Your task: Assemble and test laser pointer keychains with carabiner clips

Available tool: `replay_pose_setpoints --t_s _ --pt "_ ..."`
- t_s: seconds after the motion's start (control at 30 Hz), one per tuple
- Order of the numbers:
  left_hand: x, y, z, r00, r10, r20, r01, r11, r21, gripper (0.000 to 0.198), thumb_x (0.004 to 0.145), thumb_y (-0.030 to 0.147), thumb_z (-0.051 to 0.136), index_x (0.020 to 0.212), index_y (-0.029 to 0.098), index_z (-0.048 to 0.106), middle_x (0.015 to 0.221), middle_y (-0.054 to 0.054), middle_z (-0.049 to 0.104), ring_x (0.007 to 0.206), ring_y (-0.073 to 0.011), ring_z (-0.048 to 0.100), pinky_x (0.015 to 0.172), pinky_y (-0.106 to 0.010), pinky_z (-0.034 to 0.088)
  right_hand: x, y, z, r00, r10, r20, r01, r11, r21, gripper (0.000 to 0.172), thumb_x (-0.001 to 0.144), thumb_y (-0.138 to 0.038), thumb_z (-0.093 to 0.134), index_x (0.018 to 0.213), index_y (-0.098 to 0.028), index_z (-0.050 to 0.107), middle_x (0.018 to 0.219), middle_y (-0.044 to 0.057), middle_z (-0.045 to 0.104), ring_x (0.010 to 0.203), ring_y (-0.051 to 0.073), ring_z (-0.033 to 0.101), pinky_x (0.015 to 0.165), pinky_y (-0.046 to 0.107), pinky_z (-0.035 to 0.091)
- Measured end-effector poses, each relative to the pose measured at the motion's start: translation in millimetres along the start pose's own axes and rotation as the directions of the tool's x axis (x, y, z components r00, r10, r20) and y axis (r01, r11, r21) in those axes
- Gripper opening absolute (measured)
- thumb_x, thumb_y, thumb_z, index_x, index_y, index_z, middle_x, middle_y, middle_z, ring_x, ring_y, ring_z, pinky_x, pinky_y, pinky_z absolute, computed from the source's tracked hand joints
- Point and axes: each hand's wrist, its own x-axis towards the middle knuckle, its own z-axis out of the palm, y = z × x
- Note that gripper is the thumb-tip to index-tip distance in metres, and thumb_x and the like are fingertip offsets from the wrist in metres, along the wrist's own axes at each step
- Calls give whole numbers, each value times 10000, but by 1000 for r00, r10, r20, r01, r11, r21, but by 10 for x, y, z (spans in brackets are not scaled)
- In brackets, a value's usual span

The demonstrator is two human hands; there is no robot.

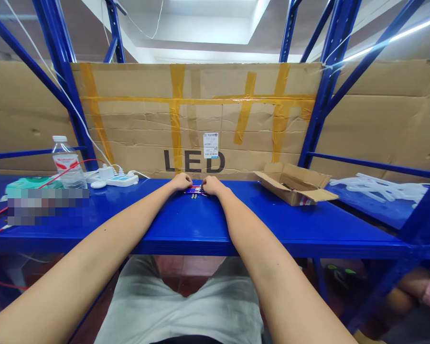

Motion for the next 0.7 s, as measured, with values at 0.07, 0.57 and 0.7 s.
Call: replay_pose_setpoints --t_s 0.07,0.57,0.7 --pt "-7 10 -7 1000 3 3 -3 1000 30 139 638 60 626 563 173 654 714 -99 704 761 -243 654 726 -311 501 -13 -7 -7 1000 -3 8 3 1000 -1 300 786 -98 559 989 -171 768 1038 111 740 962 239 663 806 260 468" --pt "-226 184 -336 991 128 -27 -119 968 221 161 771 131 569 847 142 710 977 -122 729 951 -228 653 853 -286 478 -205 -241 -285 1000 26 15 -25 999 -38 303 828 -138 555 1088 -74 695 1126 186 694 1032 272 636 853 299 459" --pt "-753 432 -659 971 228 -75 -207 953 223 198 832 174 505 880 155 695 964 -98 724 916 -211 643 845 -301 474 -607 -587 -541 990 -139 -34 139 990 2 244 881 -179 510 1019 -91 691 1007 153 711 936 234 631 836 315 459"
